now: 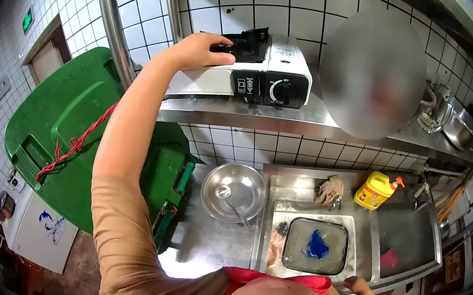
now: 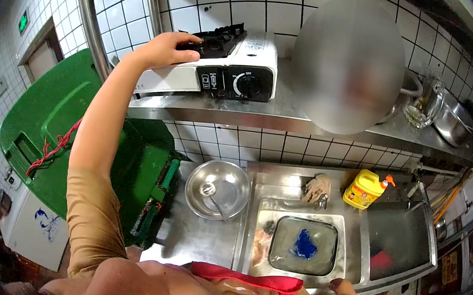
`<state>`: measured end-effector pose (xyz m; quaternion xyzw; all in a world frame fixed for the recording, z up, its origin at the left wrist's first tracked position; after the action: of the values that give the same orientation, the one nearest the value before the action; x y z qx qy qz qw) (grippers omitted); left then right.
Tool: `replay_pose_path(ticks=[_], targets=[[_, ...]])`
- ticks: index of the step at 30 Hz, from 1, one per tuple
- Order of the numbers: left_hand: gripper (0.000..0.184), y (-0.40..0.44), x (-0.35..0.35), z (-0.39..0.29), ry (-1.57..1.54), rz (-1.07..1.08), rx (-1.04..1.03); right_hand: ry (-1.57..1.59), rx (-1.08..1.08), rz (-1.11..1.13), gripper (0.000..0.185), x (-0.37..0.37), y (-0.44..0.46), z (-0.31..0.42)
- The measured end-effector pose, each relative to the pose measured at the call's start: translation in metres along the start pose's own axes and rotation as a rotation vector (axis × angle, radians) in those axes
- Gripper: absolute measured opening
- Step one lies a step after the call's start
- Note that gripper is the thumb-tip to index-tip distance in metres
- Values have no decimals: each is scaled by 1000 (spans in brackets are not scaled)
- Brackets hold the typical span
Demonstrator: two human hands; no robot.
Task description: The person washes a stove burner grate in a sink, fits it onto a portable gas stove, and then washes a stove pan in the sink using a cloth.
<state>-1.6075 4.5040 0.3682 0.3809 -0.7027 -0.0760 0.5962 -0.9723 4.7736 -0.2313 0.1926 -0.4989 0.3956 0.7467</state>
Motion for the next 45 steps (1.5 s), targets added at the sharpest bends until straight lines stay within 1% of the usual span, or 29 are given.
replay_pose_path(ticks=[2,3,4,5,6,7,8,9,10,11,12,14,15,18,19,22,24,26,27,29,30,33,37,39,42,45], targets=[[58,3,0,4,-27,-1,19,7,-122,-5,40,7,2,3],[56,5,-2,8,3,-55,-18,19,-167,-4,40,15,2,14],[56,6,0,5,57,-82,13,31,-215,1,40,18,0,19],[56,6,3,-3,110,-109,44,9,-9,-15,40,-21,7,-33],[56,7,4,-7,162,-140,74,30,-91,-10,40,-17,2,-23],[52,15,4,1,215,-241,-56,48,-172,-10,40,-9,-5,-9],[53,15,7,2,183,-206,-62,65,-249,-11,40,3,-6,8],[55,13,12,0,152,-171,-69,3,-59,30,39,0,-4,9],[56,12,14,-1,122,-134,-76,54,-202,70,37,7,-10,20],[62,11,14,0,163,-148,-162,30,-216,83,37,0,-10,11],[63,12,13,1,213,-163,-189,5,-229,94,37,-9,-9,7],[64,14,7,2,313,-192,-243,-43,-256,118,37,-45,-9,-29],[67,16,6,3,297,-199,-230,-67,-270,131,37,-51,-7,-38],[69,16,8,3,329,-176,-151,158,-252,83,37,-23,-8,-21],[72,15,9,1,340,-165,-169,180,-267,74,37,-25,-4,-25],[68,12,3,0,416,-163,-152,209,-318,61,37,-31,4,-32],[69,8,1,-1,461,-185,-231,174,-350,69,38,-24,12,-24],[72,5,-1,6,464,-184,-270,176,-316,85,39,-17,18,-9],[69,6,-1,7,449,-180,-270,179,-300,90,39,-14,20,-5],[67,5,-2,10,417,-189,-280,16,-93,110,41,-40,31,-29],[66,5,-2,11,401,-193,-286,-65,11,120,41,-44,34,-29],[71,6,-4,9,346,-154,-281,-34,-126,109,42,-43,33,-29],[73,5,-9,5,266,-124,-247,22,-199,126,42,-38,34,-19],[62,6,-8,8,227,-100,-268,103,-269,134,41,-35,32,-11],[53,7,-4,10,195,-76,-293,89,-231,122,40,-34,31,-4],[44,11,-3,11,202,-68,-288,293,-174,68,41,-77,29,-63]])
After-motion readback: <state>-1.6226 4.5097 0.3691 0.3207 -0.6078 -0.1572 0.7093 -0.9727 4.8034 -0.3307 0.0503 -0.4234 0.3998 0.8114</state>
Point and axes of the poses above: each hand's wrist, its own y-axis towards the middle knuckle, its own x-axis out of the back of the hand, z = x × y, the point moved 2 cm from there along y, towards the middle knuckle, and after that the axes turned 15 degrees about -z, right-handed, at the moved point
